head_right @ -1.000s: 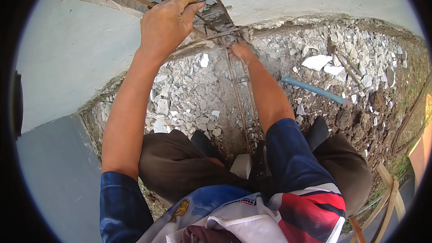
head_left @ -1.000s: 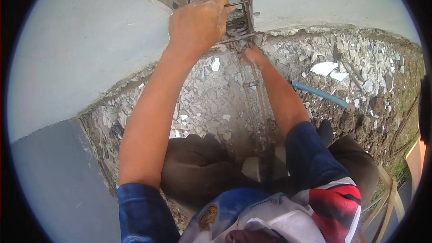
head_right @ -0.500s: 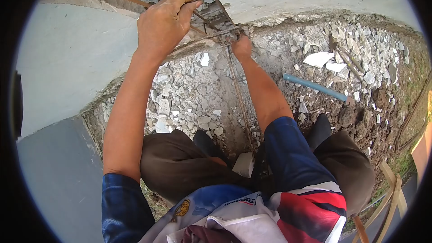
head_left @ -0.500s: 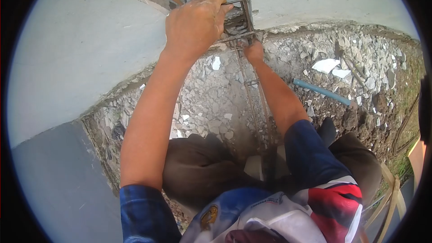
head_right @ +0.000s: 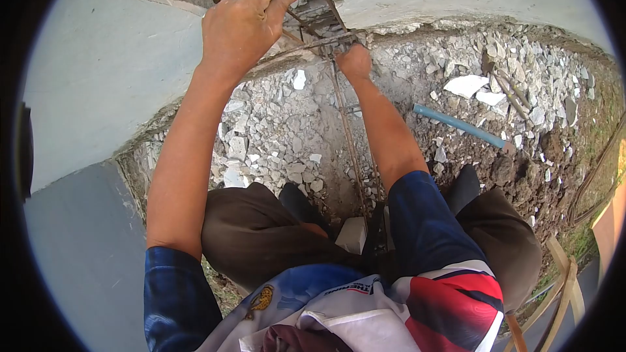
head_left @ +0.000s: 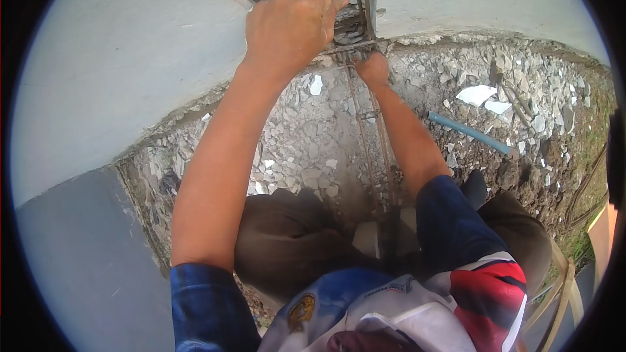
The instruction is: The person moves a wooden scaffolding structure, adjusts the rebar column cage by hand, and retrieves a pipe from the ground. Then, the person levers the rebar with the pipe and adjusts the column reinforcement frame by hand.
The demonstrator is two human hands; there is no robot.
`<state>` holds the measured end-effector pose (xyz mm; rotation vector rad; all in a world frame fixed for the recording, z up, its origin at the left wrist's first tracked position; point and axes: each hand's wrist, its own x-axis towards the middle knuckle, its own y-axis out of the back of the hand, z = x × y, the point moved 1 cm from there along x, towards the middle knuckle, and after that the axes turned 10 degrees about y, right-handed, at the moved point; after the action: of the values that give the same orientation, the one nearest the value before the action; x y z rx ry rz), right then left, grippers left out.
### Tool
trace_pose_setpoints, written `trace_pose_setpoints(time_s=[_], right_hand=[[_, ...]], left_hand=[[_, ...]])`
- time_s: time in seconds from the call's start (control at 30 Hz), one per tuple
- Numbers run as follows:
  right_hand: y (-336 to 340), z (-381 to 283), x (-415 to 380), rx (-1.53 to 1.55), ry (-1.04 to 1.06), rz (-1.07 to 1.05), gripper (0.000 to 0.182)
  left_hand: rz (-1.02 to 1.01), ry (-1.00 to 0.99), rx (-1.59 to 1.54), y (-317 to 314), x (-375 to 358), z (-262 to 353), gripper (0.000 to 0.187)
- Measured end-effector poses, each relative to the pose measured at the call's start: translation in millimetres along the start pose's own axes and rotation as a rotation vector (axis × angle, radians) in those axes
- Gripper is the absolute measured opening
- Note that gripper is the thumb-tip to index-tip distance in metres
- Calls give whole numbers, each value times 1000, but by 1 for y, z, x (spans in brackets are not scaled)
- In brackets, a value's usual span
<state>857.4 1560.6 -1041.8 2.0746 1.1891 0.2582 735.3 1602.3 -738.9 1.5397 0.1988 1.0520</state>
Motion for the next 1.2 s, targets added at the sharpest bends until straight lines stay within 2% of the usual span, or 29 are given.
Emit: trace_pose_setpoints(time_s=[0.07, 0.17, 0.27, 0.37, 0.47, 0.57, 0.67, 0.73, 0.8, 0.87, 0.97, 1.0, 1.03, 1.1, 1.17, 1.2], right_hand=[[-4, 2, -9, 24, -28, 17, 42], [-35, 33, -21, 203, -8, 238, 38], [-42, 58, -16, 336, -44, 157, 46], [-75, 100, -2, 661, -207, 114, 45], [-30, 68, -31, 748, -118, -39, 39], [-11, 57, -42, 1139, -281, -104, 37], [10, 63, -40, 1232, -375, 91, 32], [57, 64, -44, 865, -308, 41, 30], [122, 53, -52, 776, -155, -77, 31], [170, 38, -59, 2113, 281, 50, 43], [175, 8, -71, 2021, 168, 387, 56], [149, 13, -62, 1570, 88, 157, 57], [115, 24, -52, 1105, 16, -47, 58], [61, 10, -55, 172, 459, -210, 56], [20, 0, -50, -102, 511, -92, 58], [7, 4, -35, -97, 459, -98, 60]], left_hand=[[-14, 5, -6, 2, -1, 1, 18], [-2, -3, -18, 1, 0, 2, 19], [-19, 13, -14, 1, -1, 1, 19], [46, -51, -30, -4, -1, -1, 19], [-7, -5, -4, -1, -1, 1, 19], [-33, 7, 7, 1, 0, 2, 19], [-38, 18, -17, 3, 0, 3, 19], [-28, 18, 0, -1, 0, 1, 19], [-30, 22, 14, -3, -3, -2, 20], [-46, 26, 18, 1, -1, 1, 20], [-361, 149, -19, 15, 6, 9, 30], [-133, 41, -48, 12, 2, 8, 20], [-101, 33, -38, 8, 0, 6, 20], [-47, 23, -14, 0, -2, -1, 21], [-27, 13, -25, 1, -3, 0, 20], [-19, 3, -36, 0, -2, -1, 20]])
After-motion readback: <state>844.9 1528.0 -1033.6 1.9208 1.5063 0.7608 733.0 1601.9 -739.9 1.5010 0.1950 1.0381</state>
